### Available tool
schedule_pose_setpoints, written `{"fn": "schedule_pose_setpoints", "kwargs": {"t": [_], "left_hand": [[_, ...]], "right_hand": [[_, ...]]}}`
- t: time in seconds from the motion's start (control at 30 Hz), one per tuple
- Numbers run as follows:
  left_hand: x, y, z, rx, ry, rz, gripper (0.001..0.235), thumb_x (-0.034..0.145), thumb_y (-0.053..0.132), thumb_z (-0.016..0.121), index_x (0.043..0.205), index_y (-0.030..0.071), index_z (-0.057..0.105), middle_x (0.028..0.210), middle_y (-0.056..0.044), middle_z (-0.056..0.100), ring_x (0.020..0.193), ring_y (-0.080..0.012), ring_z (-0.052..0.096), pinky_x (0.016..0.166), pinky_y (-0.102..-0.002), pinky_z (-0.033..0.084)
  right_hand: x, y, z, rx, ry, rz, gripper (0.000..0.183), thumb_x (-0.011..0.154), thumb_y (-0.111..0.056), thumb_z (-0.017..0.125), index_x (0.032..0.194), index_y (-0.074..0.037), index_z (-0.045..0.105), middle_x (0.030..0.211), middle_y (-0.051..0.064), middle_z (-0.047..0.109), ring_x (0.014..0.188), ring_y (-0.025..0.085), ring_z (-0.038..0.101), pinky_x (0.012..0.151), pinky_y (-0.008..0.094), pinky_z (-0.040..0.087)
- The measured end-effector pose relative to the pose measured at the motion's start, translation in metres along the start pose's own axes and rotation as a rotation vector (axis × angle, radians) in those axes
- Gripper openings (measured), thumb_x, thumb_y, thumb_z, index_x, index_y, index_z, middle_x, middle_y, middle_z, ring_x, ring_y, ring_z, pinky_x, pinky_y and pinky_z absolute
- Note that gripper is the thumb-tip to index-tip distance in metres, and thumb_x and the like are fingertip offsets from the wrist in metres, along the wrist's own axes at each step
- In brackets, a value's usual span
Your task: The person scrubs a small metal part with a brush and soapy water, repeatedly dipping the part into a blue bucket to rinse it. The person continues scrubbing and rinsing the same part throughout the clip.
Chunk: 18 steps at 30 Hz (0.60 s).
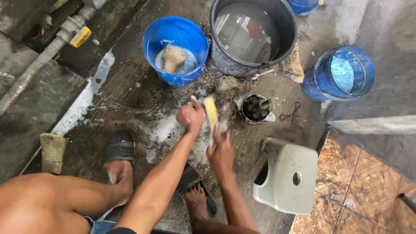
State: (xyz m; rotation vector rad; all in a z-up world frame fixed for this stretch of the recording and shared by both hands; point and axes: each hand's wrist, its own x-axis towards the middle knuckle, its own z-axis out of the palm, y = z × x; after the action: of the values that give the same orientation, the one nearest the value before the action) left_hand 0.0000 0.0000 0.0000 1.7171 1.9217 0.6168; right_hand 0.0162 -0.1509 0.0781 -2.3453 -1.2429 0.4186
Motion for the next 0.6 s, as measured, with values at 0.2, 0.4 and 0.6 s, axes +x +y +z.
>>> {"fn": "schedule_pose_setpoints", "kwargs": {"t": [0.2, 0.4, 0.6], "left_hand": [[0.009, -0.024, 0.009, -0.174, 0.095, -0.012, 0.050, 0.101, 0.031, 0.051, 0.069, 0.004, 0.078, 0.061, -0.027, 0.066, 0.066, -0.0515, 0.068, 0.067, -0.058, 0.054], [-0.021, -0.029, -0.016, -0.169, 0.136, 0.145, 0.049, 0.098, 0.027, 0.058, 0.060, 0.002, 0.073, 0.055, -0.026, 0.062, 0.058, -0.0488, 0.065, 0.063, -0.054, 0.054], [-0.017, -0.054, -0.024, -0.338, 0.163, 0.221, 0.054, 0.100, 0.023, 0.057, 0.051, 0.003, 0.063, 0.048, -0.024, 0.053, 0.056, -0.0503, 0.059, 0.056, -0.052, 0.049]], "right_hand": [[0.027, -0.001, 0.005, -0.069, 0.024, -0.007, 0.051, 0.097, -0.016, 0.057, 0.148, -0.009, 0.058, 0.123, 0.029, 0.063, 0.093, 0.049, 0.073, 0.068, 0.055, 0.063], [0.080, 0.005, -0.021, 0.372, -0.039, 0.376, 0.049, 0.093, -0.039, 0.066, 0.131, -0.007, 0.073, 0.121, 0.022, 0.072, 0.111, 0.040, 0.070, 0.089, 0.053, 0.058], [0.054, -0.036, -0.032, 0.455, -0.024, 0.257, 0.099, 0.067, -0.043, 0.095, 0.152, -0.014, 0.052, 0.141, 0.037, 0.052, 0.135, 0.057, 0.048, 0.114, 0.064, 0.040]]}}
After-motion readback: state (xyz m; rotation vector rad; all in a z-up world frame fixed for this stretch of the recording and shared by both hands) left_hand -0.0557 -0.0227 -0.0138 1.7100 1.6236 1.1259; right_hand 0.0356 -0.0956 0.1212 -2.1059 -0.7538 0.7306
